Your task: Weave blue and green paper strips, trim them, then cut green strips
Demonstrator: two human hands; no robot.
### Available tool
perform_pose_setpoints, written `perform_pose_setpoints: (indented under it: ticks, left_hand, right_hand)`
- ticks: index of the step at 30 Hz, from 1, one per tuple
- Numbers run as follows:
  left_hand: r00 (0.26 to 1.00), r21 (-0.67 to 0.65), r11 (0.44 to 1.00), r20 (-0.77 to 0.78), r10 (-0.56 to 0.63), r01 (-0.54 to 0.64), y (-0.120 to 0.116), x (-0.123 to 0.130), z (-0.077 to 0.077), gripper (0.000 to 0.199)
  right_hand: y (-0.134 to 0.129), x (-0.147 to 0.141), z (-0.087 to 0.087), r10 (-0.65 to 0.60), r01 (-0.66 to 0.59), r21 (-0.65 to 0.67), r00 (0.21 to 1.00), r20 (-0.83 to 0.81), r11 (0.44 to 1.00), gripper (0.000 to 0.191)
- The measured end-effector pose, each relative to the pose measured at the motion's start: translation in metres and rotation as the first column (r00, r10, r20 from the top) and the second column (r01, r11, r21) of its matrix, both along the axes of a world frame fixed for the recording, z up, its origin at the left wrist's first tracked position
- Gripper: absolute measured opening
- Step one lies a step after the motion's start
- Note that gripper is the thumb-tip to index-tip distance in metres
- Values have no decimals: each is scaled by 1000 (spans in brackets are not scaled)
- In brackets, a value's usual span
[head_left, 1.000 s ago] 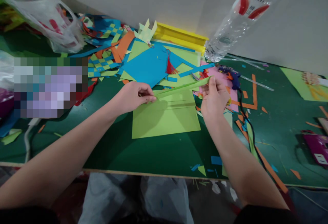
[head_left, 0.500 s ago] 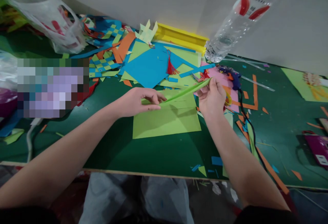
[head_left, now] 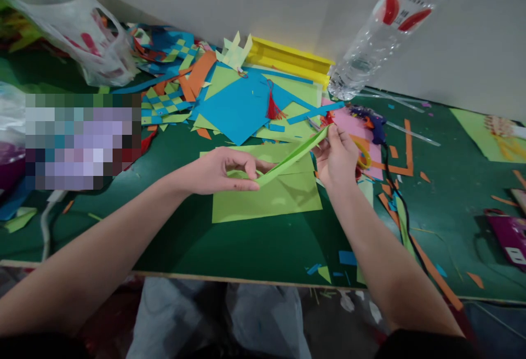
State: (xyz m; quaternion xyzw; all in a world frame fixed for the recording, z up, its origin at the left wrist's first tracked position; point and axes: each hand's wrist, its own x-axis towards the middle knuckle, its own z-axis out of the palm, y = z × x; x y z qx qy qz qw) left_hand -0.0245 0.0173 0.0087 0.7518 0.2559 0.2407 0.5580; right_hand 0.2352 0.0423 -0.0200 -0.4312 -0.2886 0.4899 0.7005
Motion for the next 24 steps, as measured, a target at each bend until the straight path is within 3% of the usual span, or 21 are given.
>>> perform_pose_setpoints:
  ticks: [12,24]
  left_hand:
    - [991,-141,987,115,-67,83,-2,2,3,16]
    - [997,-183,982,51,50,-40,3,-3,2,26]
  right_hand:
    - [1,-1,-2,39,-37,-60,999,28,998,22]
    - [-6,-1,12,192,-216,-141,967,-169,966,12]
